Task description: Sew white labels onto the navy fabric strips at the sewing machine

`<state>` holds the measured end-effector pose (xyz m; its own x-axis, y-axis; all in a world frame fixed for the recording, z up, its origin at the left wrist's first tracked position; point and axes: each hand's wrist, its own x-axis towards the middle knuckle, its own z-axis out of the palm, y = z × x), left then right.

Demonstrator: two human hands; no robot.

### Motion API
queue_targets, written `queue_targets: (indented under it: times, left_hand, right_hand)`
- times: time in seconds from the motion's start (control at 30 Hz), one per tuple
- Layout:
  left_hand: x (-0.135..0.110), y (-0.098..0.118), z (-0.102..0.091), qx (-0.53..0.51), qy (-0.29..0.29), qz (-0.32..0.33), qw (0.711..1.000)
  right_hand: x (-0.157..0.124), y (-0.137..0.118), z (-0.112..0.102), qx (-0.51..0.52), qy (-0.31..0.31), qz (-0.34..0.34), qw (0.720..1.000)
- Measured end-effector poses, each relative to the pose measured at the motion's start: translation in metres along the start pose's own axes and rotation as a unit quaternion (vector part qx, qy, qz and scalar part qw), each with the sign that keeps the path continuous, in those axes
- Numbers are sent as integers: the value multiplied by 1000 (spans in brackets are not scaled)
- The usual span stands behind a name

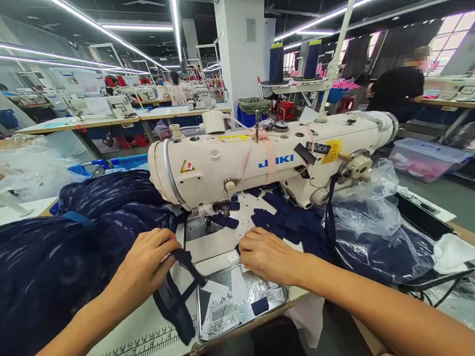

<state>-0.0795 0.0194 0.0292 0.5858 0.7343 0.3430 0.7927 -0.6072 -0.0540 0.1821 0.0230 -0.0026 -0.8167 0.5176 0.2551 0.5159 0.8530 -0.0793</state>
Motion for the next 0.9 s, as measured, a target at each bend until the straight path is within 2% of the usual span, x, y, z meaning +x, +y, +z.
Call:
queue_targets:
  times: [0.07, 0.13, 0.23, 0.3, 0.43, 0.57, 0.73, 0.83, 0.9]
  left_hand:
    - [14, 4, 16, -5, -53, -7, 999]
    - [22, 6, 35, 8, -79, 2, 997]
    - [24, 6, 56, 49, -68, 57, 995]
    - [21, 5, 62, 64, -50, 100, 992]
    - [17, 5, 60, 78, -7, 140, 987]
    - [17, 9, 54, 87, 13, 134, 987]
    - [18, 22, 48, 57, 89, 74, 992]
    - [20, 29, 46, -17, 82, 39, 996]
    - [22, 30, 48, -127, 64, -14, 990]
  right_hand:
    - [-5, 3, -3, -1, -4, 17, 1000]
    - [-14, 8, -8, 9, -17, 28, 999]
    - [-28, 7, -18, 27, -65, 41, 997]
    - [-35, 1, -23, 41, -101, 49, 993]
    - [-35, -14, -24, 39, -132, 43, 990]
    - [-26, -18, -14, 32, -135, 2, 990]
    - [-24, -16, -2, 74, -162, -7, 984]
    - [-26, -18, -1, 105, -155, 7, 982]
    - [-26, -18, -3, 126, -141, 24, 982]
